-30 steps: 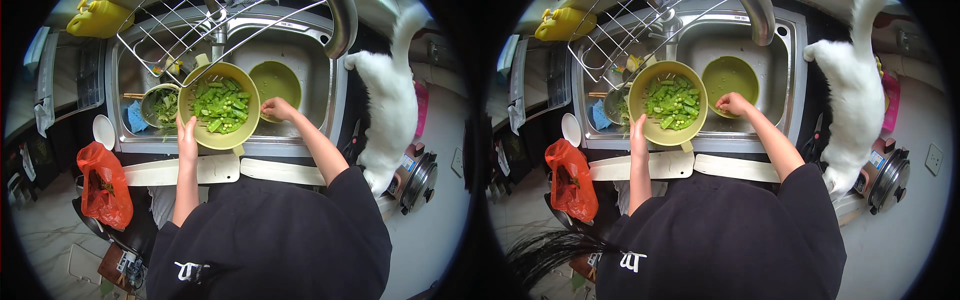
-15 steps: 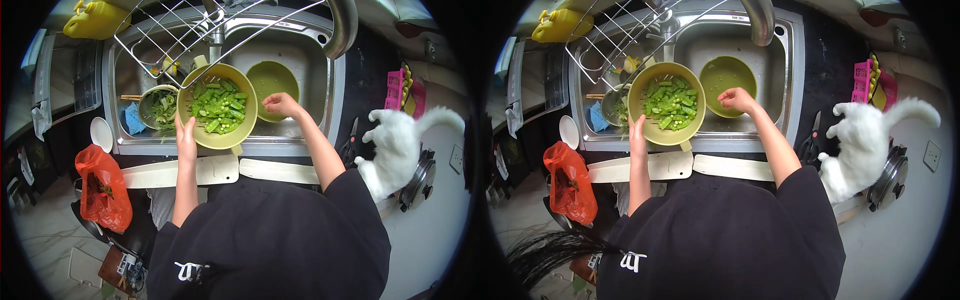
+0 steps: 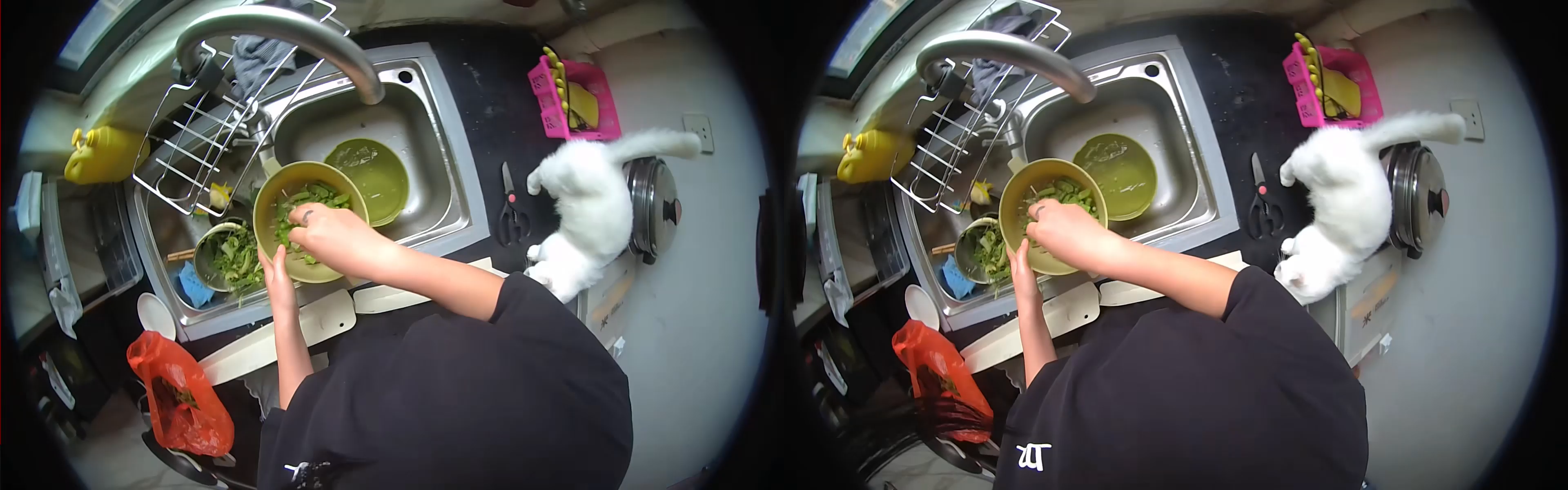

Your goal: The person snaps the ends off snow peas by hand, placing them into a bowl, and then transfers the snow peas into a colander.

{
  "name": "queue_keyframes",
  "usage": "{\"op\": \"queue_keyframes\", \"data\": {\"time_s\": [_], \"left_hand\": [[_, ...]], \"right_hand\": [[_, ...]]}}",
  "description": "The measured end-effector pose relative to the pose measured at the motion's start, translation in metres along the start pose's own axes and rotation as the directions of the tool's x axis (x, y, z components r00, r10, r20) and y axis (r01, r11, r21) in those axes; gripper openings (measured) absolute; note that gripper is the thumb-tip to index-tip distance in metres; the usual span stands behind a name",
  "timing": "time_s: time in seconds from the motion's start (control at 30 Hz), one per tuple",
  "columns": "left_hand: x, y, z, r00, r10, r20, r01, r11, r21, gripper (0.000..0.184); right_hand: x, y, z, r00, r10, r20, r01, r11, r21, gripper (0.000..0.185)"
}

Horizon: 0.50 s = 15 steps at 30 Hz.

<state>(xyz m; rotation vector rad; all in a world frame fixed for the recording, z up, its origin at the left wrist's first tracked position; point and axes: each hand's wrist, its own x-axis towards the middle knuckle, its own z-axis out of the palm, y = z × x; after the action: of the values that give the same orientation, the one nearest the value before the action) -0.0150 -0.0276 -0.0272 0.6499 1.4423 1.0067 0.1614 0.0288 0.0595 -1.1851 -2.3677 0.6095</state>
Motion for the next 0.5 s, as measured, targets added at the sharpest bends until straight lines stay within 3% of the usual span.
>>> {"op": "queue_keyframes", "data": {"time_s": [0.03,0.1,0.17,0.2,0.23,0.3,0.37,0.43,0.5], "left_hand": [[-0.001,0.001,0.005,1.000,-0.024,0.011,0.024,1.000,0.019,0.057],[0.000,0.001,0.015,0.998,-0.041,0.048,0.039,0.998,0.043,0.057],[0.001,-0.001,0.026,0.985,-0.117,0.124,0.115,0.993,0.020,0.058],[0.000,0.001,0.034,0.975,-0.146,0.166,0.146,0.989,0.013,0.060],[0.005,-0.005,0.038,0.973,-0.141,0.183,0.140,0.990,0.018,0.060],[0.014,-0.017,0.046,0.968,-0.116,0.221,0.101,0.992,0.079,0.058],[0.015,-0.018,0.056,0.967,-0.107,0.232,0.096,0.994,0.060,0.058],[0.016,-0.017,0.062,0.942,-0.080,0.325,0.076,0.997,0.024,0.063],[0.015,-0.020,0.060,0.939,-0.107,0.326,0.108,0.994,0.016,0.063]], "right_hand": [[0.000,-0.004,-0.001,0.998,0.054,0.027,-0.055,0.998,0.022,0.014],[-0.003,-0.008,-0.001,0.992,0.079,-0.102,-0.084,0.995,-0.050,0.012],[-0.010,-0.007,-0.004,0.984,0.166,-0.068,-0.169,0.985,-0.036,0.018],[-0.010,-0.009,-0.019,0.950,0.278,0.139,-0.280,0.960,-0.006,0.036],[-0.016,-0.007,-0.021,0.949,0.289,0.125,-0.290,0.957,-0.014,0.036],[-0.029,-0.003,-0.021,0.975,0.169,-0.147,-0.186,0.976,-0.115,0.056],[-0.035,-0.004,-0.024,0.974,0.109,-0.196,-0.146,0.972,-0.184,0.064],[-0.037,0.002,-0.020,0.956,0.143,-0.256,-0.180,0.976,-0.126,0.058],[-0.037,0.008,-0.018,0.959,0.184,-0.214,-0.212,0.970,-0.116,0.053]]}}
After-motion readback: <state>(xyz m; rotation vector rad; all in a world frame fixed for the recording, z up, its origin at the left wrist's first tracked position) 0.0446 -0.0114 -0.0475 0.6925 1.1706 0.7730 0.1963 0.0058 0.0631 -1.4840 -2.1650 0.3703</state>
